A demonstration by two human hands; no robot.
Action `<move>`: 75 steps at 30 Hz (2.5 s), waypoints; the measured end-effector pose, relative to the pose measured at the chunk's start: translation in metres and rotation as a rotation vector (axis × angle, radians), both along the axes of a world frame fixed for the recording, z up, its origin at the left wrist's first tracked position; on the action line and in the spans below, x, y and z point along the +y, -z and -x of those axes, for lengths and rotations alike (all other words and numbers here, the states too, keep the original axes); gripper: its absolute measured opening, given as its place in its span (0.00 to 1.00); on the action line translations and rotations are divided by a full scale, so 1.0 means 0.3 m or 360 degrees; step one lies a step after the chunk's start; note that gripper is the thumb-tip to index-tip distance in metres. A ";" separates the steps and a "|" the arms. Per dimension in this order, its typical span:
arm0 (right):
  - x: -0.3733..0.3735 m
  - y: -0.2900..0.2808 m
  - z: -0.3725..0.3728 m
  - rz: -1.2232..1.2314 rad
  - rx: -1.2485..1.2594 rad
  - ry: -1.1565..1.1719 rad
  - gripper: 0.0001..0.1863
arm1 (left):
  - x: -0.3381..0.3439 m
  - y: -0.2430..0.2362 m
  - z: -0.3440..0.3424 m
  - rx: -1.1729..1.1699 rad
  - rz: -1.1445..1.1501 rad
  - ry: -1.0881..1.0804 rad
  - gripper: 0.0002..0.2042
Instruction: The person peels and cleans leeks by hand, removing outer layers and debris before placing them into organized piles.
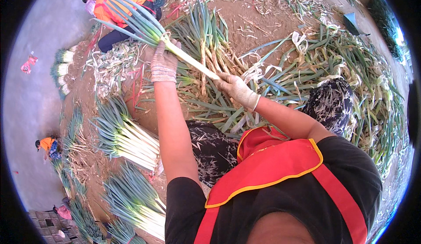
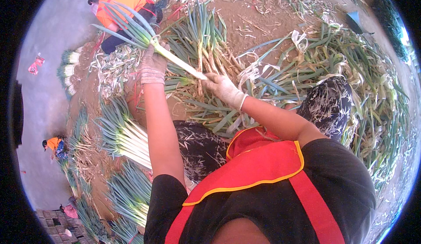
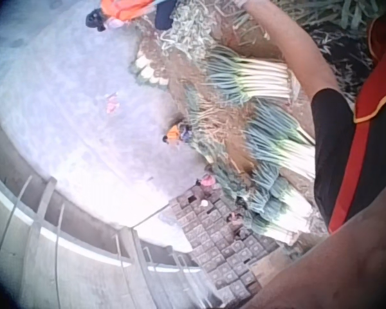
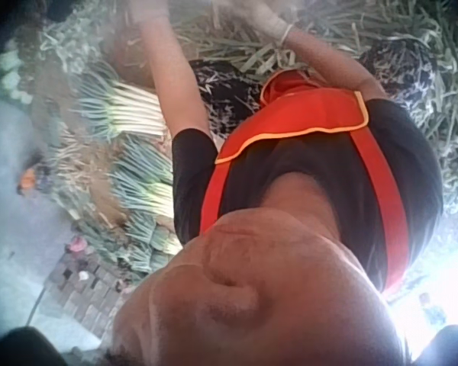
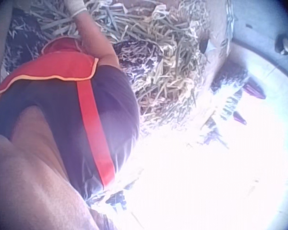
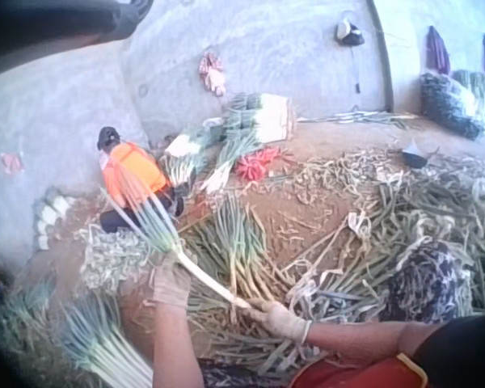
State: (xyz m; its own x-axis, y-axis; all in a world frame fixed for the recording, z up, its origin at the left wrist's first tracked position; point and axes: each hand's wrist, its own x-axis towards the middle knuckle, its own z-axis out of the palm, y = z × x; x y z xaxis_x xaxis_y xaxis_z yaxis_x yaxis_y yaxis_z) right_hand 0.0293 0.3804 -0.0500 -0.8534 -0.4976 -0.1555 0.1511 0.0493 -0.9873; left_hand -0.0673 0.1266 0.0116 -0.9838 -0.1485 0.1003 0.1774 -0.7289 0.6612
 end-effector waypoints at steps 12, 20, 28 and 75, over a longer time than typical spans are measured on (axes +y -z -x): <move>0.056 0.052 0.018 0.0046 0.0113 0.0088 0.18 | -0.008 -0.013 -0.057 -0.0149 0.0231 0.0135 0.22; 0.089 0.025 0.003 0.0660 -0.0678 -0.0675 0.20 | -0.028 0.038 -0.055 0.0096 -0.0318 0.0805 0.14; 0.134 -0.087 -0.015 0.0765 -0.0692 -0.0755 0.25 | 0.181 0.029 -0.123 -0.0030 0.0089 0.1259 0.16; 0.248 0.519 -0.101 -0.1975 0.0806 -0.0962 0.13 | -0.184 -0.007 -0.110 -0.0097 0.0000 -0.0522 0.13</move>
